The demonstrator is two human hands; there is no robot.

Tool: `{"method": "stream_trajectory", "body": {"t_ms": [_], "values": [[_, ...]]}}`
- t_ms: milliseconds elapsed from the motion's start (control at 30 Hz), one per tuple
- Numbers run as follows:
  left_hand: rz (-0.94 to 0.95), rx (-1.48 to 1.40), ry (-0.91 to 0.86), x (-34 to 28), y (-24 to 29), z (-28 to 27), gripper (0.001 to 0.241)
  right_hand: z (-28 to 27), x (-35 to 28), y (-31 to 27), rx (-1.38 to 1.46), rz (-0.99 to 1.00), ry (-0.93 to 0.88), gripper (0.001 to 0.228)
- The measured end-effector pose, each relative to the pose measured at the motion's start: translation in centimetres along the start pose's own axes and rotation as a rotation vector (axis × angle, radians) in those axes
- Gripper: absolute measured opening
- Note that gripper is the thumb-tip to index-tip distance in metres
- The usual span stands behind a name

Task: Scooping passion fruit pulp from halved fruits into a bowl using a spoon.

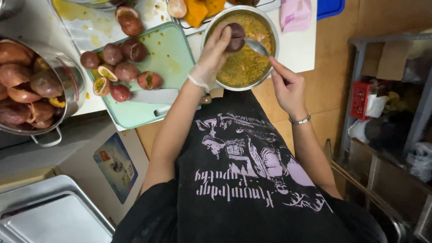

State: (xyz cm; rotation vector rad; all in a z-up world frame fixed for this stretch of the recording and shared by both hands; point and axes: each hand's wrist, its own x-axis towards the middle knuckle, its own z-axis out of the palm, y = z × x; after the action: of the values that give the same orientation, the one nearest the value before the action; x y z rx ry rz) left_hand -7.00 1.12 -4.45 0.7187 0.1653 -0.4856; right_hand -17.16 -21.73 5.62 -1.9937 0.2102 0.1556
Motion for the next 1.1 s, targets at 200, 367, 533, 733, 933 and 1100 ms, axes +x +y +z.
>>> {"method": "stream_trajectory", "body": {"t_ms": [200, 367, 533, 733, 933, 1100], "values": [[-0.025, 0.401, -0.19, 0.4, -0.9, 0.3, 0.058, 1.1, 0.7, -1.4, -0.055, -0.098, -0.088, 0.033], [0.214, 0.416, -0.178, 1.3, -1.0, 0.9, 0.055, 2.7, 0.7, -2.0, -0.114, -0.25, -0.012, 0.031], [-0.004, -0.066, 0.099, 2.4, -0.8, 2.5, 0.054, 3.7, 0.4, -3.9, -0.21, -0.054, -0.018, 0.036], [0.001, -0.27, 0.095, 2.8, -2.8, 0.4, 0.048, 2.5, 1.1, -5.7, -0.225, -0.288, 0.018, 0.037], [0.131, 0.261, 0.122, 2.7, -2.0, 0.2, 0.047, 2.5, 2.0, -5.9, -0.543, -0.307, 0.022, 0.044], [0.239, 0.368, -0.037, 3.4, -1.8, -1.6, 0.047, 1.4, 2.2, -6.3, -0.523, -0.269, -0.053, 0.04]]}}
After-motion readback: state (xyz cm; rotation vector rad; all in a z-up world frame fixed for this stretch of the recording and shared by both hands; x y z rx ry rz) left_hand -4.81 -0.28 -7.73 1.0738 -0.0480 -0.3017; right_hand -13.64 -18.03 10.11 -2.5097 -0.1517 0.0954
